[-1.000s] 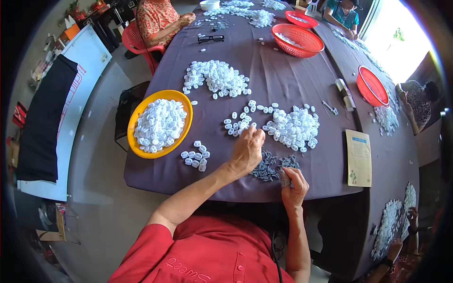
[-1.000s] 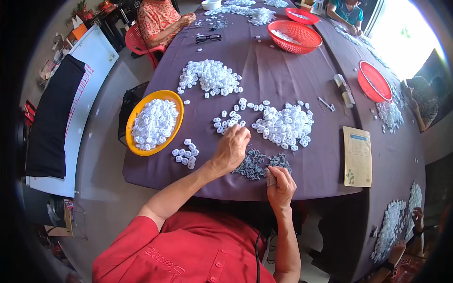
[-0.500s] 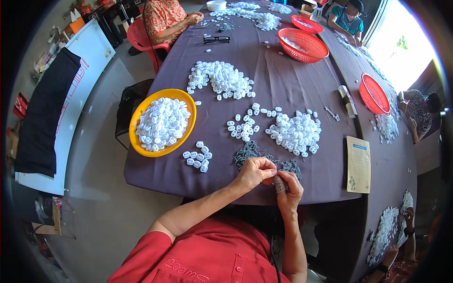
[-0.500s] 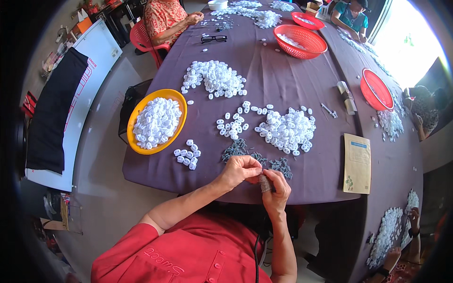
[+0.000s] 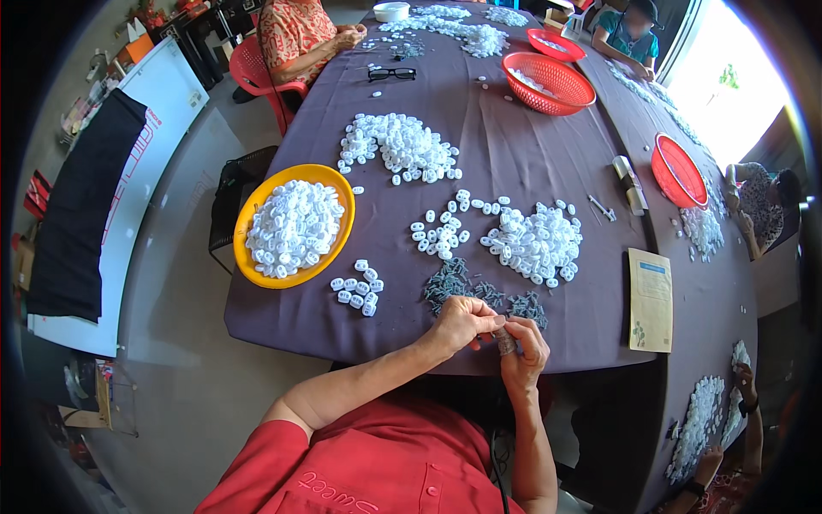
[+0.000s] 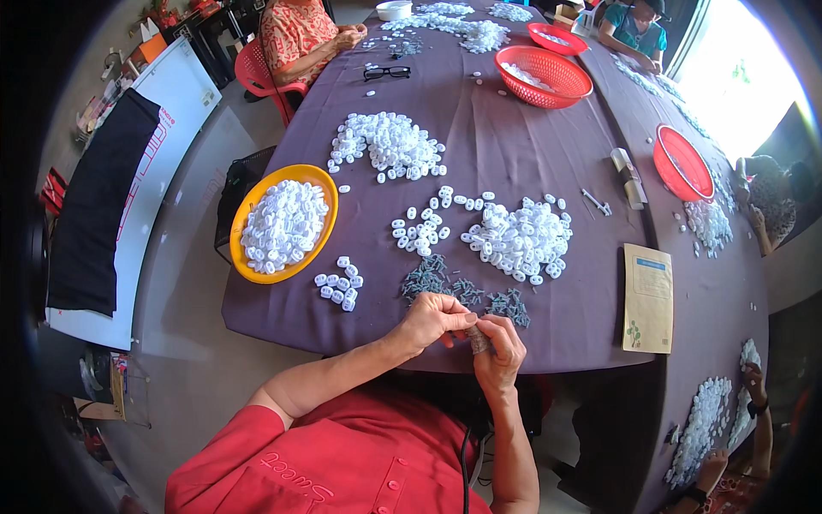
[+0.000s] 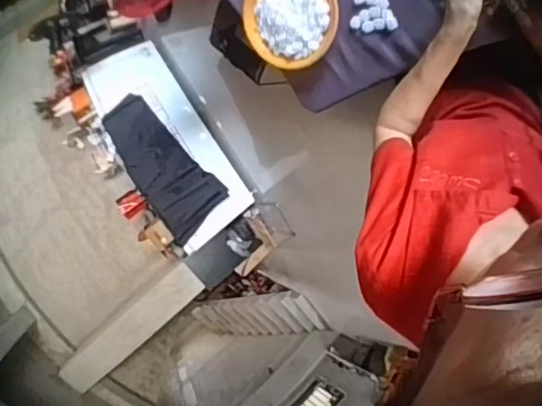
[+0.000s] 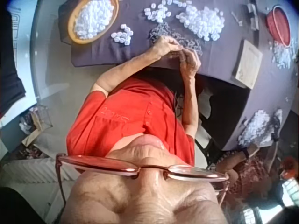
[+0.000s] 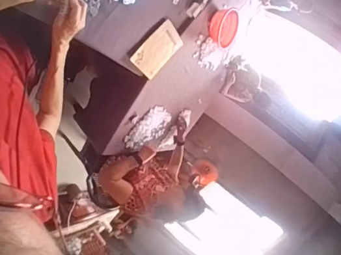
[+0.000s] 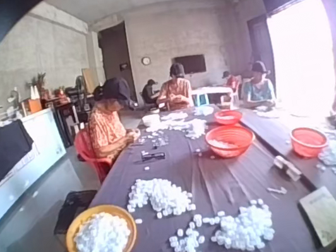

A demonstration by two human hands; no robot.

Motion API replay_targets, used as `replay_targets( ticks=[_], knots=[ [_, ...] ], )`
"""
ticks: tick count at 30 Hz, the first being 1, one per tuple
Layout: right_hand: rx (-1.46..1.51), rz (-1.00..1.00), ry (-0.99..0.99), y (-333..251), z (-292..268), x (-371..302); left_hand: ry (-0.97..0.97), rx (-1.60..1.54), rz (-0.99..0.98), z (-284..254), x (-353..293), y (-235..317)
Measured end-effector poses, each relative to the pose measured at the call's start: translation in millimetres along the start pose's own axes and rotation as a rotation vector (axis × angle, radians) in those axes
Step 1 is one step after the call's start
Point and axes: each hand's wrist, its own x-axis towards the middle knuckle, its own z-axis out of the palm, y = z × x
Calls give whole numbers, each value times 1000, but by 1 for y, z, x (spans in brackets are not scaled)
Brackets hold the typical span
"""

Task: The person assembles white plastic components by hand, linking plastic clips and metal links together at a workshop table.

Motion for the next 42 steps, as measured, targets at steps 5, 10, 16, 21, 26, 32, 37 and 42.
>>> replay_targets(
  ticks=[5,10,16,21,26,32,37,42],
  knots=[
    [29,56,-29,-3,0,1,-53,328,109,-12,1,13],
    [58,85,-13,-1,-3,0,470,838,687,-48,18,23],
    [59,96,-14,1,-1,0,602,1067,674,-101,35,25],
    [39,89,-25,0,0,2,629,1127,695,-120,45,18],
    [33,113,-21,-1,-1,2,524,991,733,-99,49,27],
    [32,93,-8,-1,2,3,541,1130,773,-107,68,31],
    [39,102,-4,-2,2,4,497,972,675,-138,83,38],
    [32,116,-4,-2,0,3,511,980,700,-137,74,35]
  ],
)
